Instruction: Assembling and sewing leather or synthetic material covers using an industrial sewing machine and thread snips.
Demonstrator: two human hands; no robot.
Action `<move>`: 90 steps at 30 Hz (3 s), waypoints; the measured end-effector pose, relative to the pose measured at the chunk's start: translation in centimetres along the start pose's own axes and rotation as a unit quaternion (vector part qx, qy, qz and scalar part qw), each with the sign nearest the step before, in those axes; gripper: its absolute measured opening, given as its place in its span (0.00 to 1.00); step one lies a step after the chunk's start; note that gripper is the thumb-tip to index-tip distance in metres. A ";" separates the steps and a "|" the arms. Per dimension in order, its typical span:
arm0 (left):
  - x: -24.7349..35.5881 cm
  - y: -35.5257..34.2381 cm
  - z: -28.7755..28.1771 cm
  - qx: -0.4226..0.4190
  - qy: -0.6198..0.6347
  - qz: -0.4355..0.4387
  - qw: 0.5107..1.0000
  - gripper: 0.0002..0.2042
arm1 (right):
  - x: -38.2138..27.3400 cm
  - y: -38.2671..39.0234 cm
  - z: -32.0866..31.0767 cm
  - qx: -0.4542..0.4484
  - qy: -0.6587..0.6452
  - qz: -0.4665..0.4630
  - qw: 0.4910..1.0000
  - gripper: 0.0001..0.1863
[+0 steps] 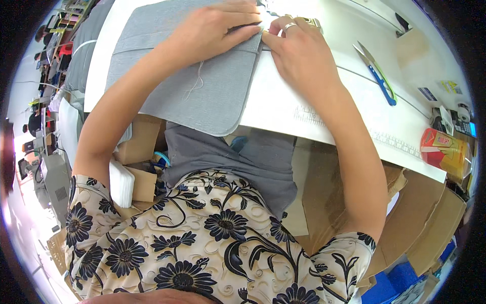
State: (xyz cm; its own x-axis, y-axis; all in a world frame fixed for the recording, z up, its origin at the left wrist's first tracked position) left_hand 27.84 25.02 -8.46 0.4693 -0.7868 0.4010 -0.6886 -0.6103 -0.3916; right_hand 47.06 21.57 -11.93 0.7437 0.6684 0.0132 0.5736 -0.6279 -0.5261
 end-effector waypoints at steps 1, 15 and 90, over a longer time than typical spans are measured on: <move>-0.6 -0.9 0.6 -0.016 -0.008 0.035 0.999 0.15 | 0.9 -0.1 0.6 0.003 -0.006 -0.001 1.000 0.08; 4.2 1.0 0.5 0.007 -0.074 -0.079 0.994 0.13 | -1.6 0.5 -2.6 0.027 0.023 -0.009 0.999 0.05; 1.3 4.0 2.8 0.047 -0.144 -0.006 0.988 0.12 | -7.1 4.0 -2.3 0.010 -0.068 -0.168 0.983 0.16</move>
State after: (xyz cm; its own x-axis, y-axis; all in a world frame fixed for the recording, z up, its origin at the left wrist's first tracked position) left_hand 27.25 21.35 -11.78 0.6238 -0.7653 0.1590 -0.6339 -0.6143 -0.4698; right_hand 44.87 13.40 -12.16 0.4592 0.8851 0.0762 0.7719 -0.3550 -0.5273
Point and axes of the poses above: each hand's wrist, its own y-axis away from the middle knuckle, its own z-axis out of the palm, x = y × z, the point moved 2 cm from there along -y, towards the middle knuckle, and after that the axes turned 6 degrees about y, right-handed, at the moved point
